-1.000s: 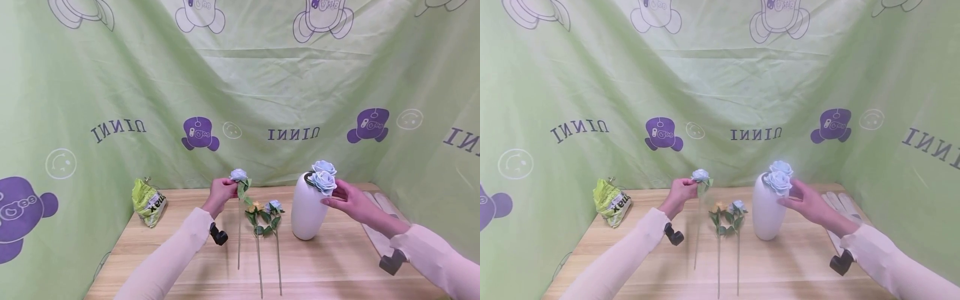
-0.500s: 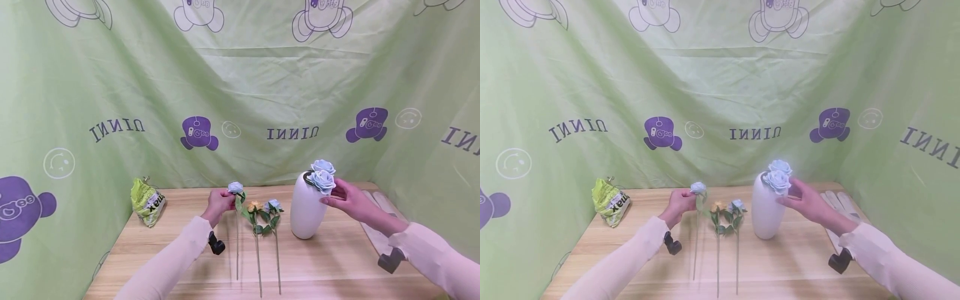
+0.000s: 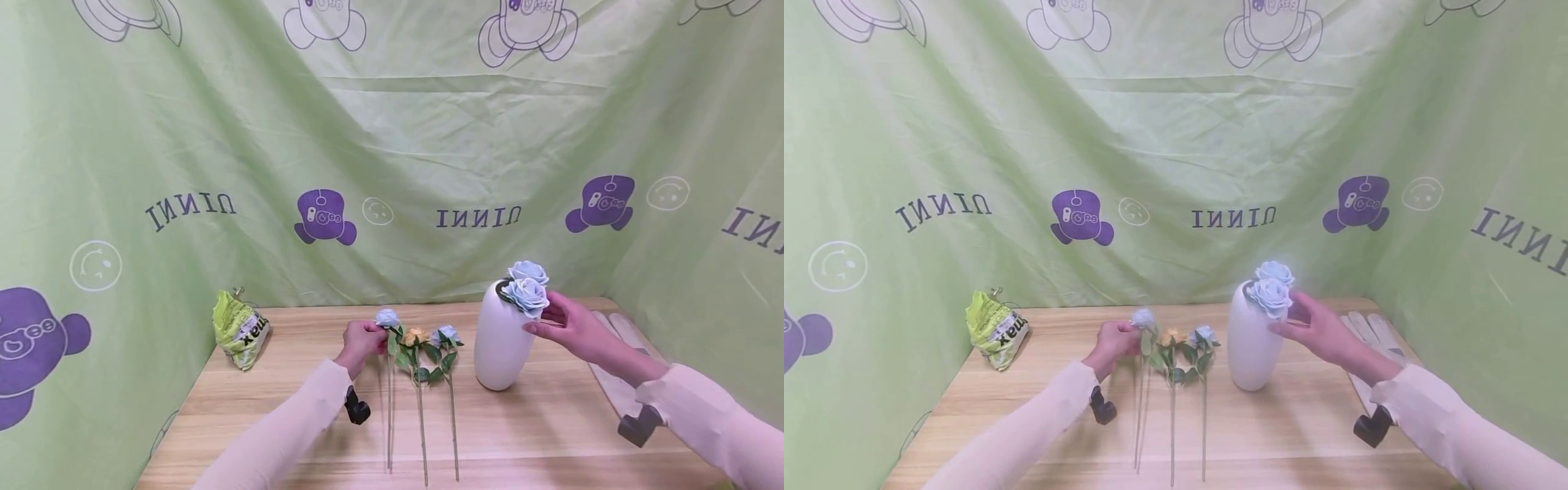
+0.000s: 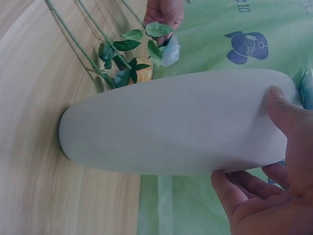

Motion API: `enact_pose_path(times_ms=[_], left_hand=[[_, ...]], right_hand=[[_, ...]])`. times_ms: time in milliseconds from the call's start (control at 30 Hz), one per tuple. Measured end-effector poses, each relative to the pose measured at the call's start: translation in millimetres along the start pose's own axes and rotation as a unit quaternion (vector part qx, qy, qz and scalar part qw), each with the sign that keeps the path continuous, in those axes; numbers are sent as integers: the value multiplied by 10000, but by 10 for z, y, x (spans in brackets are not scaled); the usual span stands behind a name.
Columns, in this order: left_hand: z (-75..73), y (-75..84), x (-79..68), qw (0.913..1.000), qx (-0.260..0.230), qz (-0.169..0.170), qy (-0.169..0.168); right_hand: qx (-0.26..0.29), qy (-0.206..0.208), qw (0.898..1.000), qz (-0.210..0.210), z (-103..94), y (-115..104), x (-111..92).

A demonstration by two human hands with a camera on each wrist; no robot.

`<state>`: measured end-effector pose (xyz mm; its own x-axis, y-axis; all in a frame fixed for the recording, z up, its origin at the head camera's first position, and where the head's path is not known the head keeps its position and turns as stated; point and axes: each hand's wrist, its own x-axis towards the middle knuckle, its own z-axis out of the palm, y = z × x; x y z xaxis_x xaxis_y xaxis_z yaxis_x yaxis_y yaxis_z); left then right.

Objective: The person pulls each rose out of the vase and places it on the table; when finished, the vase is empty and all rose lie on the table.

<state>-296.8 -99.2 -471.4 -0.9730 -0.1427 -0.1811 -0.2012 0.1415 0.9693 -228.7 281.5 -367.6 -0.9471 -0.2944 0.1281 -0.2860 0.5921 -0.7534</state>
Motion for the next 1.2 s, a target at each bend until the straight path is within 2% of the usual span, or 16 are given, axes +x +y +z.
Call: enact_pose_path(times_ms=[500,900,1000,1200], left_hand=[[-20,-109,73,9995,89,-296,63],[-90,-173,111,9991,1,-422,-50],[-103,-177,112,9991,53,-403,-86],[-90,-197,92,9991,388,-156,41]], right_hand=[[-2,-12,10000,4,3,14,1],[-44,-76,10000,21,-14,20,-18],[-45,-60,10000,-4,-14,21,-17],[-69,-68,9999,69,-24,9,-24]])
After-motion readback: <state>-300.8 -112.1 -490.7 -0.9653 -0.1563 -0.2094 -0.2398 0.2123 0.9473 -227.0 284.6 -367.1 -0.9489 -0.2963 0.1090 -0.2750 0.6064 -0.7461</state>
